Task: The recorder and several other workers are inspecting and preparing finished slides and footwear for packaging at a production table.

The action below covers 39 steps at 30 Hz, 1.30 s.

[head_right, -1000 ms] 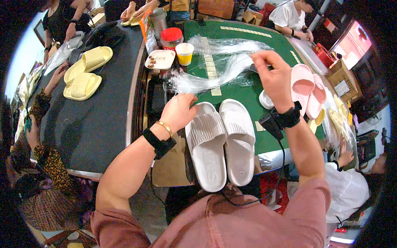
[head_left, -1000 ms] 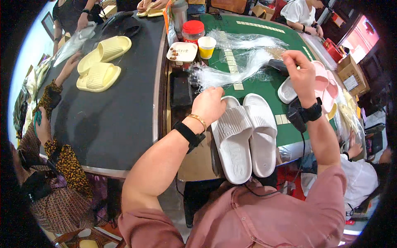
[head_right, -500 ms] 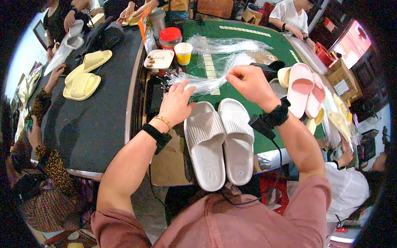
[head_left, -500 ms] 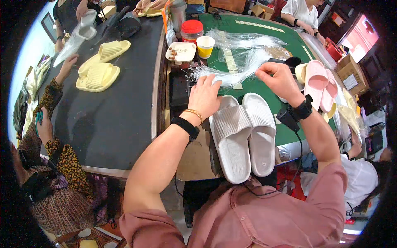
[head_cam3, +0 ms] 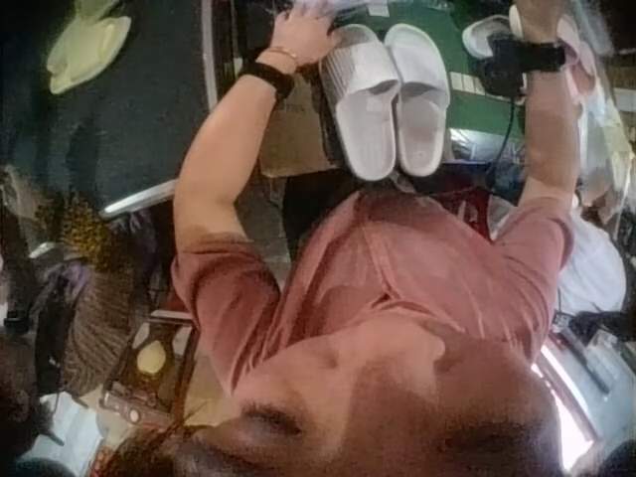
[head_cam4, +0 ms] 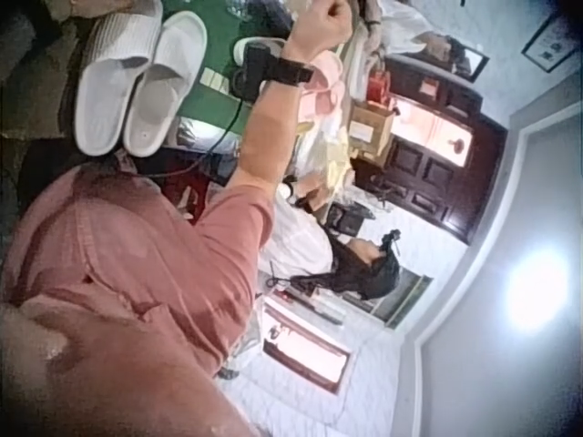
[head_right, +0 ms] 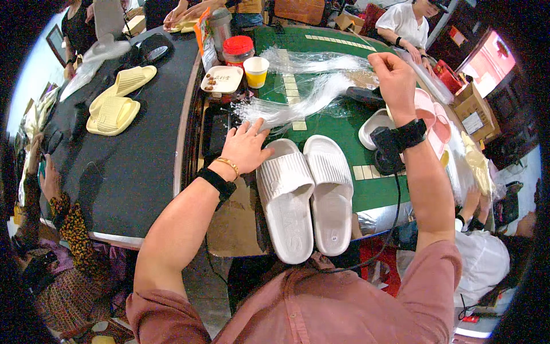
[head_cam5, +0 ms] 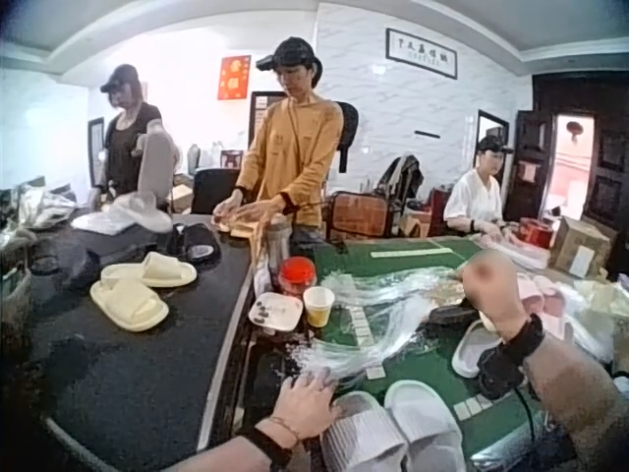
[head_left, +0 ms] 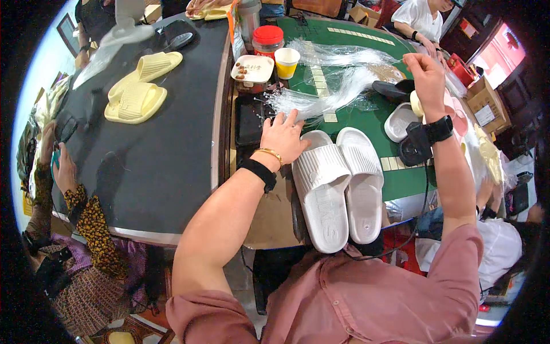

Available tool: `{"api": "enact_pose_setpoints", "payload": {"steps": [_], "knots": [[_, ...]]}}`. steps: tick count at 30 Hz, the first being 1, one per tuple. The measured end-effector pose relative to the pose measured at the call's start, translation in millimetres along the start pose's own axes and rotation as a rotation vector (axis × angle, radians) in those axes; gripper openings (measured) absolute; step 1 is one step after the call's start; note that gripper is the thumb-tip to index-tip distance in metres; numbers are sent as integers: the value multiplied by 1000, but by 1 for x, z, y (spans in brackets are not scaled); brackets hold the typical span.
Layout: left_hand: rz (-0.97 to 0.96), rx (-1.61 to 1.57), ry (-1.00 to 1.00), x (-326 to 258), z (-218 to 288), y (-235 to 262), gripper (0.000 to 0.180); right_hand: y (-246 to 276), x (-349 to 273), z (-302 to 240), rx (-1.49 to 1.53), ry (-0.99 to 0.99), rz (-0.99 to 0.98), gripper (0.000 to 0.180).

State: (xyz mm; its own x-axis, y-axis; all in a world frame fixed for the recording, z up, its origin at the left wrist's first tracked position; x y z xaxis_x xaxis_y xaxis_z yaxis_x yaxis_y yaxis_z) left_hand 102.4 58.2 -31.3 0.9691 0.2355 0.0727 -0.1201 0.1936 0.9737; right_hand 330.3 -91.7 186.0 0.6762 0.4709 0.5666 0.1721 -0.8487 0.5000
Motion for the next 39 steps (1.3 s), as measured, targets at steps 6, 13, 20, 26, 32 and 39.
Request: {"api": "enact_pose_setpoints", "payload": {"steps": [6,13,20,26,32,39], "knots": [[-13,13,-3,1,1,-5,55,18,1,-4,-110,85,153,19],[-9,28,6,2,-2,-13,56,74,13,-2,123,28,344,23],[139,106,-51,-5,18,15,43,69,-47,3,189,-86,215,21],[502,-186,-155,-30,58,77,37,12,-159,32,198,-260,-142,16],[55,-309,-278,-32,107,32,41,-17,-233,47,147,-395,-382,11],[101,-266,-306,-37,121,24,35,-4,-262,18,165,-221,-463,7]]}}
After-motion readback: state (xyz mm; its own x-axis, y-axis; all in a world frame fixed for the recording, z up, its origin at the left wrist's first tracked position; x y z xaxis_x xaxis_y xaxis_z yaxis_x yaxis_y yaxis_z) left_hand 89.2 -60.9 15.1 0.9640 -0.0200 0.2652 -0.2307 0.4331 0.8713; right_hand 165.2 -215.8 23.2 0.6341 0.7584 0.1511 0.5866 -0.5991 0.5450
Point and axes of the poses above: each hand's wrist, its own x-axis towards the middle knuckle, its own y-axis out of the back of the hand, z = x × y, the point moved 10 cm from there along x, towards the middle knuckle, and after that the axes turned 9 degrees about -y, right-handed, at the moved point
